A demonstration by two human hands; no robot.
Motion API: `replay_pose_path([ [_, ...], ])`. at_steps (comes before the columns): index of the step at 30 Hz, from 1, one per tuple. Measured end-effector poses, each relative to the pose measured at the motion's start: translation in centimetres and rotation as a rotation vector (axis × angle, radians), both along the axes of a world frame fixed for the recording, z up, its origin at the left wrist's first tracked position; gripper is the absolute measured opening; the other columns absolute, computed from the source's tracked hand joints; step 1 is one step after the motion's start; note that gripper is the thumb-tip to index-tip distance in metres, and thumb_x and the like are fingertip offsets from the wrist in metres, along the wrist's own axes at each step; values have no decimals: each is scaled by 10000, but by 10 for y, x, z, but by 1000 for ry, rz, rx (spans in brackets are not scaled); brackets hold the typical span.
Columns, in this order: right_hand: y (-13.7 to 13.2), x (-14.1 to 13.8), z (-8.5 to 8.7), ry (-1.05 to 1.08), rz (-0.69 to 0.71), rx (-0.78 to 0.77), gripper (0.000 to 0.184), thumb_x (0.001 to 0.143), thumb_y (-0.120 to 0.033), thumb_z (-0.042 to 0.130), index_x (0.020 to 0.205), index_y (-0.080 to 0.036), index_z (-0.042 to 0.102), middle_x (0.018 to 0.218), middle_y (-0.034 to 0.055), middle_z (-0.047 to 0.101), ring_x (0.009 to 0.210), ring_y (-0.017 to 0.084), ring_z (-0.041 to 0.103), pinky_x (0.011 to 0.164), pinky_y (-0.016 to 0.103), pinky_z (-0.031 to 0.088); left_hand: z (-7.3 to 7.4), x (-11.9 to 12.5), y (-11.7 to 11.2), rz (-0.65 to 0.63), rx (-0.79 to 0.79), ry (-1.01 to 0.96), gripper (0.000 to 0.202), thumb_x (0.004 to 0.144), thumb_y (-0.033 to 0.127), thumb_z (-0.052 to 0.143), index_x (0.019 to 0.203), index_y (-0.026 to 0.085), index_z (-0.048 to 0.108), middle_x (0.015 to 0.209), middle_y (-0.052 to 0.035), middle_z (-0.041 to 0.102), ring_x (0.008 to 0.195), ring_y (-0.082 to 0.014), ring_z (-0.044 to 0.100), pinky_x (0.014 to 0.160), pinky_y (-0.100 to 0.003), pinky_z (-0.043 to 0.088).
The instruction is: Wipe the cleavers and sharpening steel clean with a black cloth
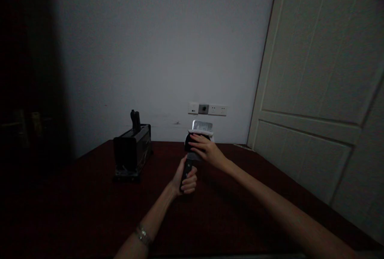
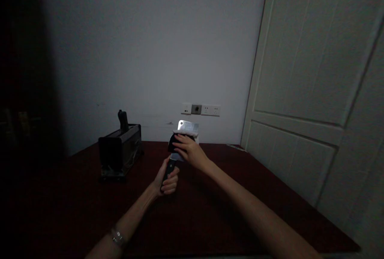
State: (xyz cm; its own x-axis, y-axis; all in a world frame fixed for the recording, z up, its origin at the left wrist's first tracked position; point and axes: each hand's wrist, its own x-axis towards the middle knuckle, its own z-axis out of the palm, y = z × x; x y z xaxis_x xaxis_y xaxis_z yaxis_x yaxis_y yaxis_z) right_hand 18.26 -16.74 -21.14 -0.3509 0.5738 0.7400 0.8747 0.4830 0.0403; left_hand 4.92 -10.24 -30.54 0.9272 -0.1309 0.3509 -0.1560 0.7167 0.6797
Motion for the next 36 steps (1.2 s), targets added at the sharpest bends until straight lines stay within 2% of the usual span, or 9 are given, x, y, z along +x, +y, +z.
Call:
replay_pose_path([
  [4, 21, 26, 32, 151, -106, 126, 278, 797, -278, 545, 1063, -244, 621, 1246, 70, 519, 1183, 223, 442, 1004, 443, 343, 1, 0, -3, -28, 26, 43, 632, 816, 638, 163, 471, 165, 401, 283, 48, 292, 200, -61, 198, 244, -168, 248],
  [6, 27, 33, 35, 206, -145, 152, 274, 792, -280, 550, 1051, -239, 629, 1243, 73, 522, 1181, 227, 445, 997, 438, 351, -1, 1, -4, -34, 23, 53, 627, 818, 634, 166, 472, 165, 397, 286, 50, 291, 199, -61, 197, 242, -168, 244],
  [8, 26, 33, 26, 235, -157, 150, 277, 795, -277, 544, 1057, -235, 625, 1254, 73, 510, 1190, 225, 434, 1001, 435, 346, -3, 3, -3, -35, 10, 50, 620, 821, 626, 174, 473, 164, 396, 289, 51, 297, 199, -58, 196, 240, -166, 241],
  [13, 3, 13, -23, 175, -58, 6, 287, 810, -264, 527, 1086, -249, 604, 1266, 70, 501, 1196, 213, 427, 1017, 443, 319, -7, 5, 1, 16, -49, 11, 608, 826, 614, 192, 470, 162, 389, 295, 51, 301, 206, -52, 193, 238, -160, 235],
  [16, -11, 5, -36, 148, 7, -66, 286, 809, -253, 530, 1085, -257, 603, 1262, 69, 508, 1199, 216, 423, 1012, 460, 320, -7, 4, 2, 31, -48, 13, 610, 824, 617, 197, 472, 160, 396, 295, 49, 307, 210, -53, 204, 242, -160, 238],
  [21, -19, 4, -23, 137, 73, -88, 211, 777, -242, 574, 972, -239, 655, 1182, 78, 570, 1153, 214, 467, 965, 430, 385, -2, 3, 0, -7, -2, 31, 621, 814, 632, 205, 464, 160, 404, 286, 43, 310, 206, -57, 217, 246, -168, 246],
  [25, -18, 0, -13, 122, 60, -54, 156, 744, -224, 610, 894, -234, 652, 1097, 71, 570, 1061, 207, 513, 902, 410, 427, 1, 3, -1, -8, 28, 53, 620, 818, 627, 191, 465, 163, 399, 286, 38, 316, 210, -65, 231, 248, -173, 252],
  [31, -9, -5, -15, 113, -4, -6, 154, 712, -255, 645, 858, -214, 623, 1012, 62, 551, 993, 204, 510, 858, 406, 425, -10, 7, 3, -1, 24, 11, 563, 804, 625, 288, 509, 160, 403, 297, 56, 319, 208, -51, 204, 245, -155, 251],
  [36, -9, -4, -3, 12, 38, -104, 176, 737, -253, 619, 907, -215, 602, 1082, 63, 525, 1031, 194, 487, 879, 404, 407, -11, 5, 4, 22, -9, -15, 565, 808, 623, 271, 510, 161, 400, 298, 64, 301, 204, -48, 182, 238, -155, 247],
])
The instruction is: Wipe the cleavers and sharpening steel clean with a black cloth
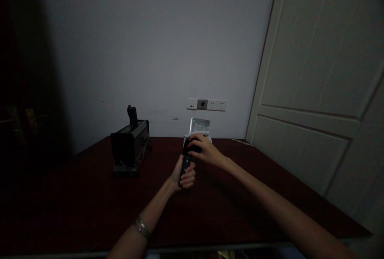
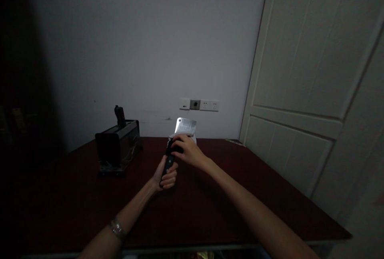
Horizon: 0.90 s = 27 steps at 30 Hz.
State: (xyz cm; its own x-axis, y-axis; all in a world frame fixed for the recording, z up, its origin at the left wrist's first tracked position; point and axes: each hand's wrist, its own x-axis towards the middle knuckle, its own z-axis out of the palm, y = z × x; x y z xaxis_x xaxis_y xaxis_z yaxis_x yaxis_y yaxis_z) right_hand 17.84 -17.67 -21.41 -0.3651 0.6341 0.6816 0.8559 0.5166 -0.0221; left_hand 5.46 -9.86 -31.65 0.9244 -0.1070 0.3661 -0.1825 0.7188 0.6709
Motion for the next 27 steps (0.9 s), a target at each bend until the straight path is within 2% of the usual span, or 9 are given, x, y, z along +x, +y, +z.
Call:
replay_pose_path([
  [4, -3, -2, 11, -63, 28, -40, 175, 742, -245, 612, 913, -211, 597, 1080, 61, 521, 1033, 188, 481, 876, 388, 405, 4, -3, -1, 6, -5, 3, 591, 819, 623, 215, 495, 163, 395, 299, 58, 293, 207, -51, 189, 241, -159, 250],
  [10, 1, -9, 12, -111, -61, -8, 193, 734, -275, 620, 911, -205, 586, 1052, 70, 524, 987, 211, 483, 833, 396, 403, 4, -2, -1, 5, -2, -6, 574, 814, 626, 253, 505, 163, 395, 302, 67, 282, 210, -46, 170, 246, -155, 226],
  [15, -5, -5, 19, -163, 11, -64, 187, 748, -247, 599, 932, -225, 577, 1078, 60, 511, 1016, 200, 470, 849, 370, 398, 8, -4, -2, -9, 25, 25, 586, 815, 629, 218, 497, 167, 390, 302, 57, 297, 209, -56, 196, 249, -163, 227],
  [17, -8, -4, 21, -197, -8, -63, 189, 752, -263, 596, 935, -222, 574, 1068, 63, 513, 1008, 204, 469, 837, 369, 401, 8, -4, -2, -20, 43, 38, 588, 817, 628, 208, 501, 168, 397, 301, 54, 303, 210, -59, 203, 250, -165, 228],
  [22, -11, -7, 19, -236, -105, -13, 192, 756, -306, 592, 913, -198, 573, 1015, 78, 526, 957, 217, 475, 797, 382, 406, 5, -1, -1, -29, 71, 33, 574, 809, 633, 250, 513, 167, 406, 303, 57, 310, 214, -57, 203, 255, -162, 239],
  [27, -9, -7, 13, -157, -71, 28, 142, 784, -276, 556, 907, -207, 573, 1029, 75, 539, 969, 208, 486, 814, 378, 403, 7, -2, -1, -16, 84, 58, 578, 803, 640, 254, 502, 166, 392, 297, 58, 303, 209, -56, 201, 251, -162, 228],
])
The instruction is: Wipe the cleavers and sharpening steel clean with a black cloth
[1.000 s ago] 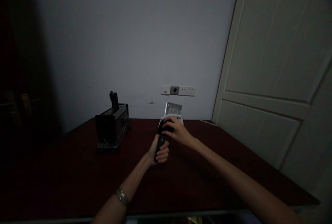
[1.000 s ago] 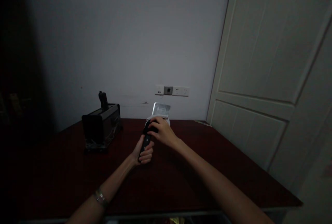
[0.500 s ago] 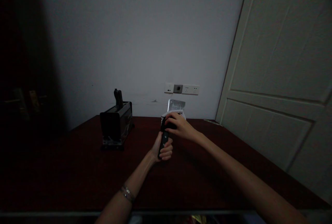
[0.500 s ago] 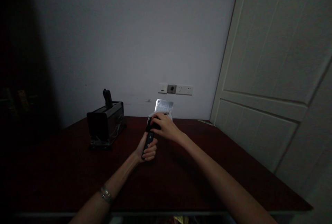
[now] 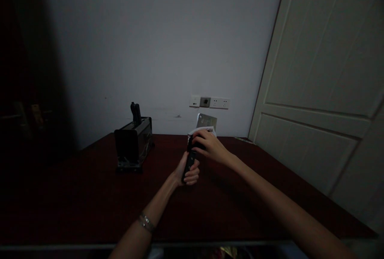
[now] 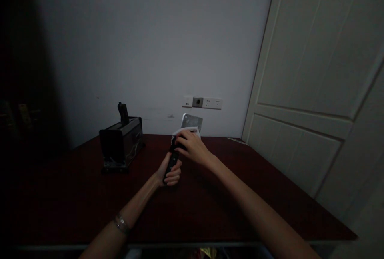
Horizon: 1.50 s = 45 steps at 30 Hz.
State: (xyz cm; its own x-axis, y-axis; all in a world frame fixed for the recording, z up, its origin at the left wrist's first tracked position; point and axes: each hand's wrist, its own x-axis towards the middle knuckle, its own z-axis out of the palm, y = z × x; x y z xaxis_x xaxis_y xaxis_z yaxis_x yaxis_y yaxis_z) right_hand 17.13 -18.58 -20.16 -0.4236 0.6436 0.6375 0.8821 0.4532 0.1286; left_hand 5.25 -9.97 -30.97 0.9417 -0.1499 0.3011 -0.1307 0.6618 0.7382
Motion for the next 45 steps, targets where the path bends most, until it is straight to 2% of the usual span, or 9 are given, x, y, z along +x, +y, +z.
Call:
replay_pose_path([
  [8, 14, 11, -4, 691, 85, 146, 144, 772, -311, 551, 863, -200, 566, 943, 51, 609, 918, 193, 548, 848, 358, 406, 6, 0, 1, 31, 18, -9, 607, 822, 620, 167, 517, 164, 428, 313, 42, 312, 222, -74, 234, 266, -183, 241],
  [13, 15, 13, -10, 1088, 45, 174, 245, 702, -390, 601, 826, -179, 590, 799, 23, 633, 756, 170, 577, 716, 299, 448, 6, -1, 5, 139, 34, -71, 641, 807, 628, 174, 732, 113, 549, 355, 45, 340, 257, -77, 257, 286, -186, 256],
  [18, 12, 19, -19, 1434, 63, 217, 291, 613, -396, 672, 779, -172, 590, 662, -20, 607, 617, 128, 559, 583, 238, 448, 4, 0, 7, 214, 50, -94, 525, 842, 511, 228, 836, 99, 555, 379, 46, 344, 271, -83, 283, 291, -183, 260],
  [22, 12, 29, -29, 1750, 124, 169, 328, 594, -389, 689, 825, -175, 594, 644, -31, 616, 550, 111, 555, 503, 220, 447, 2, 2, 5, 339, 67, -73, 453, 855, 465, 269, 767, 115, 543, 368, 42, 347, 268, -83, 291, 280, -181, 256],
  [25, 11, 36, -35, 1844, 172, 145, 332, 560, -360, 723, 806, -171, 606, 640, -28, 626, 544, 110, 562, 504, 217, 456, 1, 5, 4, 495, 122, -59, 412, 850, 449, 324, 729, 115, 533, 350, 42, 359, 253, -74, 298, 271, -170, 235],
  [31, 8, 42, -34, 1863, 117, 180, 361, 530, -365, 743, 806, -164, 625, 659, -25, 638, 558, 107, 564, 505, 208, 443, 0, 10, 2, 788, 331, 28, 375, 758, 490, 493, 731, 116, 508, 457, -28, 560, 265, -83, 411, 260, -163, 226],
  [37, 3, 37, -18, 1698, 30, 257, 419, 562, -451, 695, 864, -177, 601, 694, -15, 628, 582, 122, 565, 523, 232, 438, -2, 15, -1, 949, 463, 40, 365, 701, 483, 586, 681, 141, 460, 433, 0, 540, 396, -141, 561, 374, -186, 393],
  [41, 1, 34, -8, 1345, -35, 369, 353, 640, -447, 637, 849, -166, 595, 761, 19, 634, 693, 154, 576, 630, 275, 453, -4, 17, -1, 1012, 525, 65, 370, 702, 493, 582, 703, 150, 446, 525, -3, 577, 341, -120, 524, 301, -187, 367],
  [45, 3, 29, -7, 887, -26, 324, 213, 745, -356, 575, 864, -183, 608, 856, 46, 633, 821, 179, 574, 770, 332, 437, -6, 18, -3, 1150, 599, 60, 363, 703, 481, 585, 654, 154, 437, 450, 51, 492, 257, -53, 393, 254, -155, 298],
])
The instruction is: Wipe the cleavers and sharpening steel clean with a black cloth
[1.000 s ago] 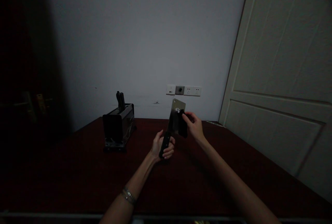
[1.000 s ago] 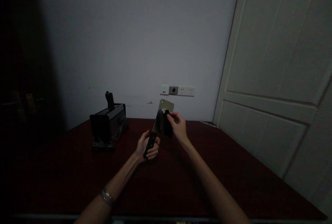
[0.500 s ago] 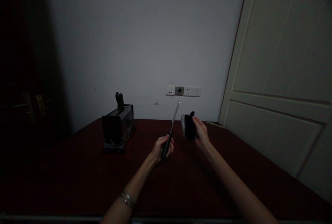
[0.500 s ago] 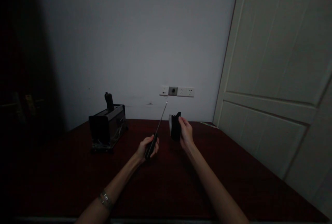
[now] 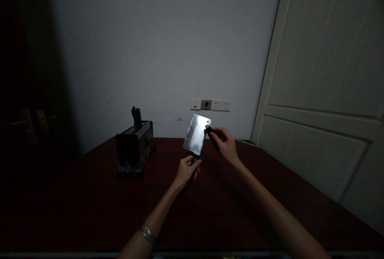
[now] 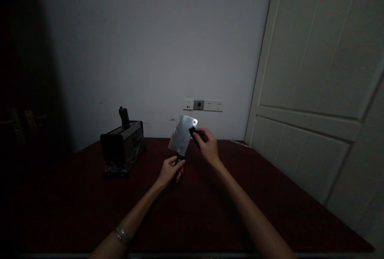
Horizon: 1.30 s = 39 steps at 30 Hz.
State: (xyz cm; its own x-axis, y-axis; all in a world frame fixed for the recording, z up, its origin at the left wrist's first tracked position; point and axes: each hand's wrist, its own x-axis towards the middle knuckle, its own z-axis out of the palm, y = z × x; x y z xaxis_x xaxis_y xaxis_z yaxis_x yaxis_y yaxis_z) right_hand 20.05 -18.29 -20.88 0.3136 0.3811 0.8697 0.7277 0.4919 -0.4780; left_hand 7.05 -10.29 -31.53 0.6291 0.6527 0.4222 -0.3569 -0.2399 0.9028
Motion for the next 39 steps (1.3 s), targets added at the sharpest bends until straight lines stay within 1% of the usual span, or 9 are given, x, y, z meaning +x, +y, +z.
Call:
replay_pose_path([
  [4, 8, -3, -7, -362, 56, -82, 118, 778, -260, 563, 871, -211, 616, 907, 57, 613, 896, 189, 558, 816, 358, 432, 1, 1, -4, 53, -10, -7, 354, 691, 469, 597, 661, 162, 425, 455, 65, 472, 257, -49, 394, 252, -146, 284],
  [9, 13, -2, -12, -613, 80, -150, 114, 787, -219, 555, 881, -214, 619, 987, 74, 560, 978, 198, 515, 841, 377, 430, 3, 1, -8, 121, -6, -18, 354, 698, 474, 590, 657, 172, 412, 427, 84, 430, 257, -49, 380, 256, -148, 274],
  [14, 10, -4, -10, -846, 42, -227, 134, 792, -212, 545, 902, -210, 621, 1004, 82, 537, 961, 198, 494, 811, 376, 427, 3, 1, -11, 167, 32, -21, 321, 708, 456, 591, 710, 170, 445, 396, 96, 406, 263, -52, 362, 266, -150, 259],
  [19, 9, -11, -9, -910, -38, -271, 122, 780, -247, 564, 877, -192, 613, 984, 84, 530, 935, 197, 475, 788, 359, 408, 2, 2, -16, 177, 19, -24, 320, 705, 457, 588, 689, 174, 438, 387, 96, 396, 266, -54, 361, 271, -153, 266],
  [24, 5, -10, 5, -986, 68, -381, 82, 755, -212, 584, 828, -180, 596, 971, 71, 515, 922, 181, 468, 787, 331, 395, 2, 2, -16, 177, -25, -35, 352, 678, 484, 604, 682, 178, 431, 417, 90, 424, 268, -59, 382, 261, -159, 283],
  [26, 5, -10, 9, -997, 81, -411, 67, 749, -207, 585, 808, -176, 590, 956, 66, 511, 907, 179, 467, 773, 322, 392, 2, 2, -15, 180, -24, -39, 363, 671, 490, 607, 672, 179, 421, 419, 90, 425, 264, -58, 383, 257, -159, 284],
  [32, 10, -18, 2, -964, -50, -391, 105, 755, -234, 586, 840, -174, 577, 952, 73, 510, 906, 194, 449, 756, 338, 375, 0, 2, -12, 186, -7, -47, 359, 677, 486, 604, 670, 173, 429, 404, 93, 407, 258, -49, 373, 265, -149, 273],
  [37, 6, -16, 13, -1013, 52, -452, 83, 737, -210, 598, 809, -173, 579, 960, 65, 508, 898, 183, 458, 737, 313, 385, 3, 1, -12, 165, -31, -34, 375, 660, 500, 609, 662, 176, 421, 419, 85, 432, 258, -52, 377, 265, -156, 270],
  [39, 4, -17, 15, -1040, 45, -465, 80, 730, -204, 606, 797, -171, 579, 950, 64, 508, 885, 182, 459, 726, 307, 386, 3, 1, -12, 174, -11, -28, 351, 677, 485, 591, 653, 181, 416, 409, 87, 428, 256, -56, 378, 264, -158, 262],
])
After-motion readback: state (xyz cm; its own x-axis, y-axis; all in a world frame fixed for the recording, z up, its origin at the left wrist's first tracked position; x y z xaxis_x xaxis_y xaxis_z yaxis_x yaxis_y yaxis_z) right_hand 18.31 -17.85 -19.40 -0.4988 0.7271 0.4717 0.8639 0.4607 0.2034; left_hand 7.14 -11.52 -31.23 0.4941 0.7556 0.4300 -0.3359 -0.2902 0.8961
